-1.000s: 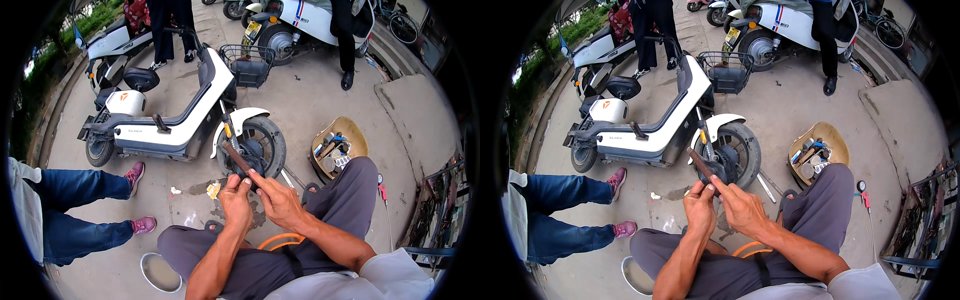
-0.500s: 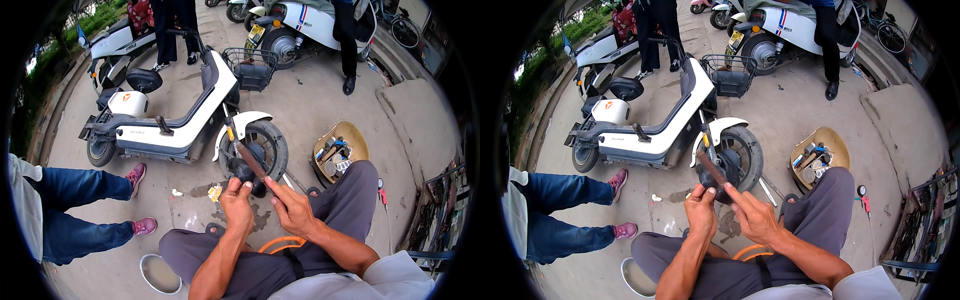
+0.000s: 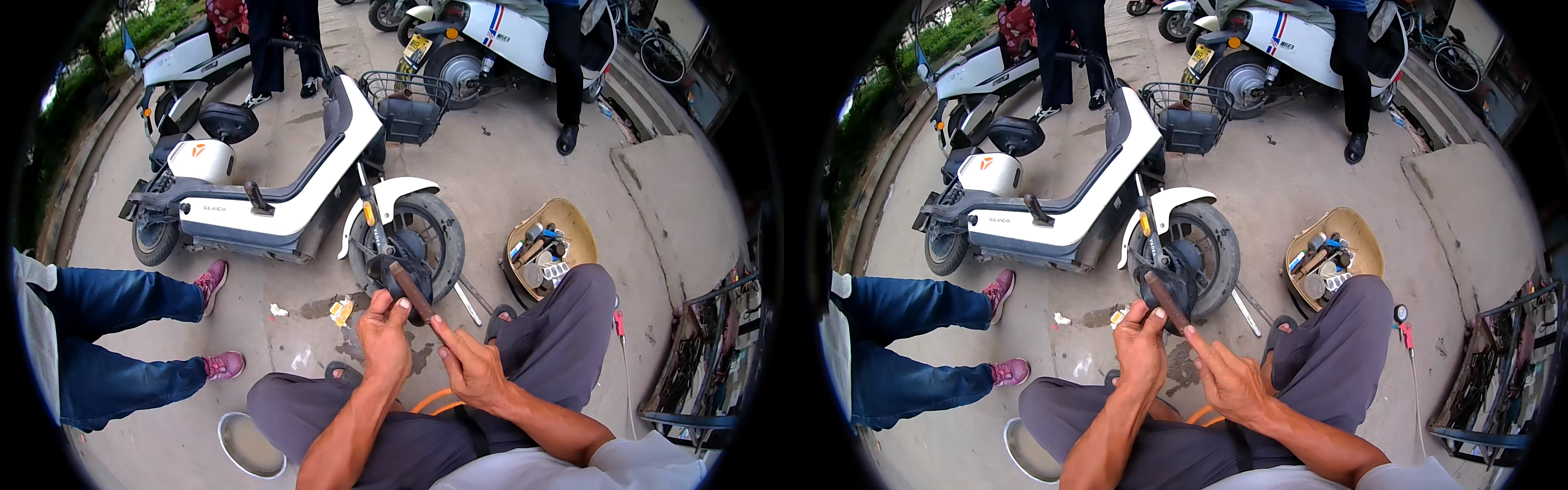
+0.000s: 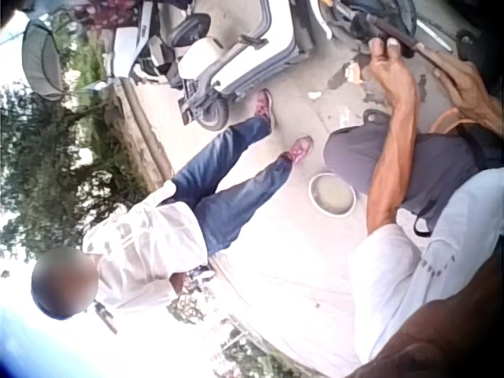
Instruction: The person sits on a small stool and uses a metal rod to repeatedly scrape and clean the surface of a black scooter tire. They rotate the tire to access different areas while another person stands nearby. The person continues this scraping action throughout the clip.
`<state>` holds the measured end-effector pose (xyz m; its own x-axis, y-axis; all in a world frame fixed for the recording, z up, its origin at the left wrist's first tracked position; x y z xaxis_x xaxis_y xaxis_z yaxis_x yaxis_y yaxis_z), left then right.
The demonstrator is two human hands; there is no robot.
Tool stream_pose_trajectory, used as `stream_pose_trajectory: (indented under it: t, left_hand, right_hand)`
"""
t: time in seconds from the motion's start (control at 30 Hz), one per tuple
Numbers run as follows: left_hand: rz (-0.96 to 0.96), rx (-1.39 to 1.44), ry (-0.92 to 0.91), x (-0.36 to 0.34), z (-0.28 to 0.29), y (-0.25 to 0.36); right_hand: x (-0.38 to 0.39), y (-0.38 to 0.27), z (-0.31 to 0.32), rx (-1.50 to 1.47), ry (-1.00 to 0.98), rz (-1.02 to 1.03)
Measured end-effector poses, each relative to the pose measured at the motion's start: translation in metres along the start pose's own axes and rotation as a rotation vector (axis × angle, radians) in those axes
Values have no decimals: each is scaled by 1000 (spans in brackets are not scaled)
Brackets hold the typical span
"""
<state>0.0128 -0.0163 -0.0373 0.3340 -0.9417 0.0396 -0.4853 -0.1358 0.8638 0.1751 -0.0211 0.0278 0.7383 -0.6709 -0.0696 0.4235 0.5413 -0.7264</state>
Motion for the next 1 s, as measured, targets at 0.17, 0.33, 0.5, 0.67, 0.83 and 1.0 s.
stream_pose_trajectory:
  t: [0.17,0.33,0.5,0.67,0.83,1.0]
  left_hand:
    - [-17,66,-9,0,-4,12]
    - [5,86,3,-2,-7,10]
    - [9,15,-18,1,-1,-2]
    - [-34,39,6,2,1,6]
    - [13,13,-35,1,-2,-6]
    - [-4,79,-10,4,-5,6]
  right_hand:
    - [-60,-8,16,-49,21,49]
    - [-4,-2,17,-102,63,90]
    - [-40,-5,6,-51,41,26]
    - [-18,-5,3,-9,49,72]
    - [-20,-1,4,-18,77,28]
    - [-54,-7,20,-56,101,124]
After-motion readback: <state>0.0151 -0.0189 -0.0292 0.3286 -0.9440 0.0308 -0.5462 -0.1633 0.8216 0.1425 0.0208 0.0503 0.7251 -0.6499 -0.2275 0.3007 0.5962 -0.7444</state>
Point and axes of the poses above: each hand's wrist, its own x-axis away from the middle knuckle, its own z-axis out of the back of the hand, y = z × x, the point moved 7 cm from there along -x, towards the middle knuckle, and after that the axes turned 14 degrees about -y, right-handed, at the moved point
